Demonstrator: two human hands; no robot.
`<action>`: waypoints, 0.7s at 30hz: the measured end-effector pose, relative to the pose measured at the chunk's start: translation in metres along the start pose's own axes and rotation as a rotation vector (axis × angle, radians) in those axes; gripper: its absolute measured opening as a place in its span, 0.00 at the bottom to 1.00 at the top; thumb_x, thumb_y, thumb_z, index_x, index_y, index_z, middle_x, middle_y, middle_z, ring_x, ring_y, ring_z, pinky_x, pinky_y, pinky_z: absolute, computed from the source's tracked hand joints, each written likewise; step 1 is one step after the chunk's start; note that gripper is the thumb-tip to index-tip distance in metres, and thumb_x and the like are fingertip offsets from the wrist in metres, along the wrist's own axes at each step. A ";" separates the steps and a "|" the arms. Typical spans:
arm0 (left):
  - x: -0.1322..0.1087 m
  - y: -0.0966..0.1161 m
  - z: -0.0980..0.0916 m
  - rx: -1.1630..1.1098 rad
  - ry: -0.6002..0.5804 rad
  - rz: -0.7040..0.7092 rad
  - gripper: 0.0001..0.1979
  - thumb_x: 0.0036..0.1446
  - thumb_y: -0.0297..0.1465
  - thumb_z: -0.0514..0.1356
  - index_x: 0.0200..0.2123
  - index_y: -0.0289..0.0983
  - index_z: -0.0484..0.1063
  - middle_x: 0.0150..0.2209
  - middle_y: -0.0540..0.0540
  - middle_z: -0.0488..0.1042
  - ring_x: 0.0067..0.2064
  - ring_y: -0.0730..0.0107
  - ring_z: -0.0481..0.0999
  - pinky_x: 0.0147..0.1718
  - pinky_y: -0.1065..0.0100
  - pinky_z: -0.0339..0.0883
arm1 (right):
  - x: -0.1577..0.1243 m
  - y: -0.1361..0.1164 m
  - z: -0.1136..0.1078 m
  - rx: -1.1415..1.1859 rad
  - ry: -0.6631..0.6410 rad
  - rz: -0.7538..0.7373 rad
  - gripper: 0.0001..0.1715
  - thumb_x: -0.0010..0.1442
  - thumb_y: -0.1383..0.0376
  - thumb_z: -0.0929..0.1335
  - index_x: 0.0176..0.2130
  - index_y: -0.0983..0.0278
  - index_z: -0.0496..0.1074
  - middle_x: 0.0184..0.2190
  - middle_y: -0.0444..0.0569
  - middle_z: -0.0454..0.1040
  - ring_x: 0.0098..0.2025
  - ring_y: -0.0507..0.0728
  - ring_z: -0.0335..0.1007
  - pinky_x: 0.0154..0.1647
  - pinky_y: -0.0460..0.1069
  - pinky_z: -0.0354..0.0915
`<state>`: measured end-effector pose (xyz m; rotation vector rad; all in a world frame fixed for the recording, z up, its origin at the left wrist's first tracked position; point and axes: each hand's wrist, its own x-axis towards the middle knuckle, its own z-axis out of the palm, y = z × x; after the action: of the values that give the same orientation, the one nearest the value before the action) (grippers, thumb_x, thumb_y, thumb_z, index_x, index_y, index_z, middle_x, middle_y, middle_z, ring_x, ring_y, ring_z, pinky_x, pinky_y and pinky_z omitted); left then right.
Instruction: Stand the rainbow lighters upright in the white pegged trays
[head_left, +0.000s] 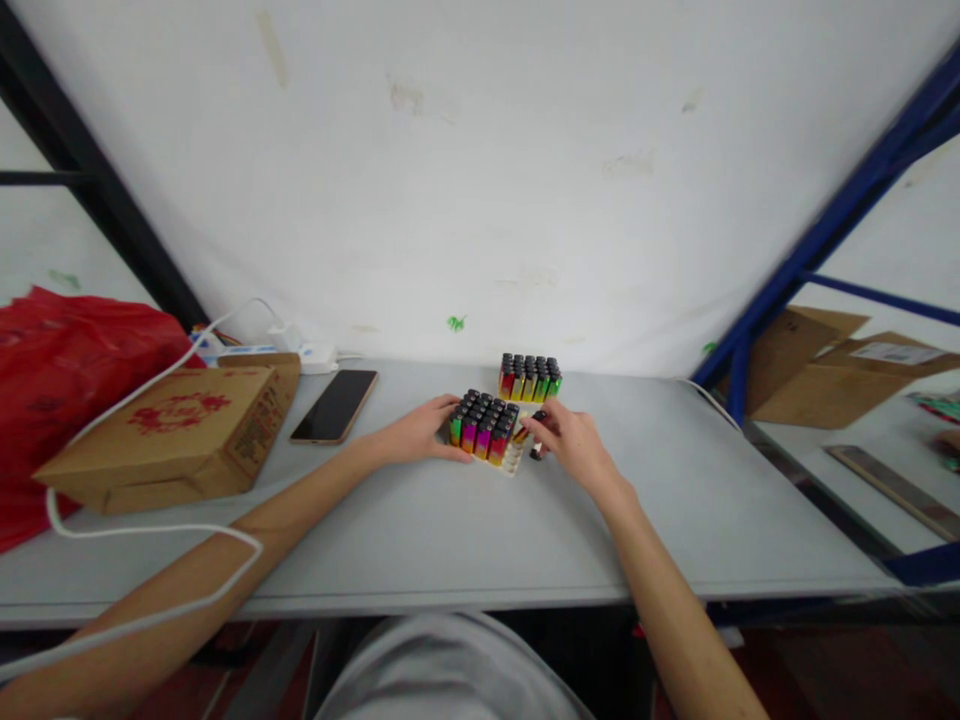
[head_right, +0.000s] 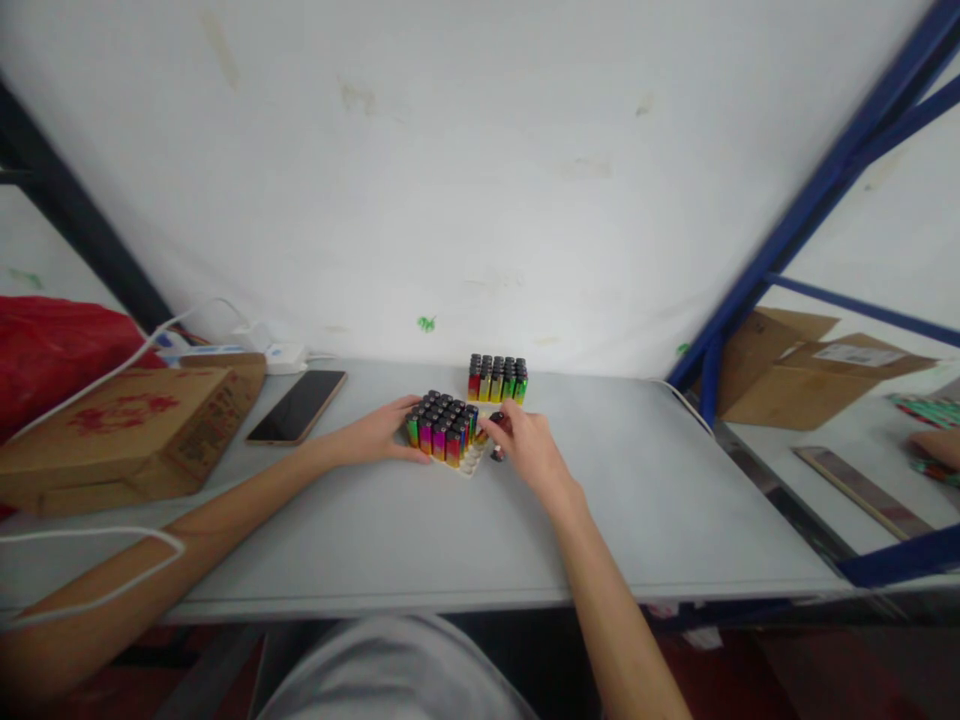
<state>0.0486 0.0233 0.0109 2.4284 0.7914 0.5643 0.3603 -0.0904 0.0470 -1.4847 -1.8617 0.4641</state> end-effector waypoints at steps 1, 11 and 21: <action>0.000 0.000 0.000 0.000 0.002 -0.001 0.49 0.54 0.63 0.79 0.69 0.40 0.80 0.72 0.35 0.77 0.74 0.34 0.75 0.79 0.44 0.65 | 0.000 0.000 0.000 -0.043 0.008 -0.004 0.26 0.79 0.42 0.68 0.37 0.55 0.64 0.30 0.49 0.85 0.29 0.60 0.81 0.36 0.50 0.67; 0.000 0.000 0.000 -0.009 0.010 0.023 0.47 0.55 0.62 0.79 0.68 0.41 0.80 0.72 0.36 0.77 0.73 0.36 0.75 0.79 0.45 0.65 | 0.003 0.004 0.006 -0.310 0.068 0.093 0.24 0.80 0.47 0.72 0.35 0.57 0.73 0.29 0.53 0.84 0.29 0.61 0.79 0.33 0.51 0.58; 0.002 -0.006 0.001 -0.006 0.018 0.010 0.48 0.52 0.62 0.80 0.68 0.41 0.80 0.72 0.36 0.77 0.73 0.34 0.75 0.78 0.44 0.66 | 0.012 0.000 0.009 -0.105 -0.008 0.092 0.29 0.77 0.47 0.74 0.30 0.56 0.67 0.20 0.44 0.76 0.21 0.56 0.72 0.31 0.49 0.63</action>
<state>0.0480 0.0285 0.0068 2.4265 0.7848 0.5920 0.3527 -0.0780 0.0438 -1.6456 -1.8547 0.4210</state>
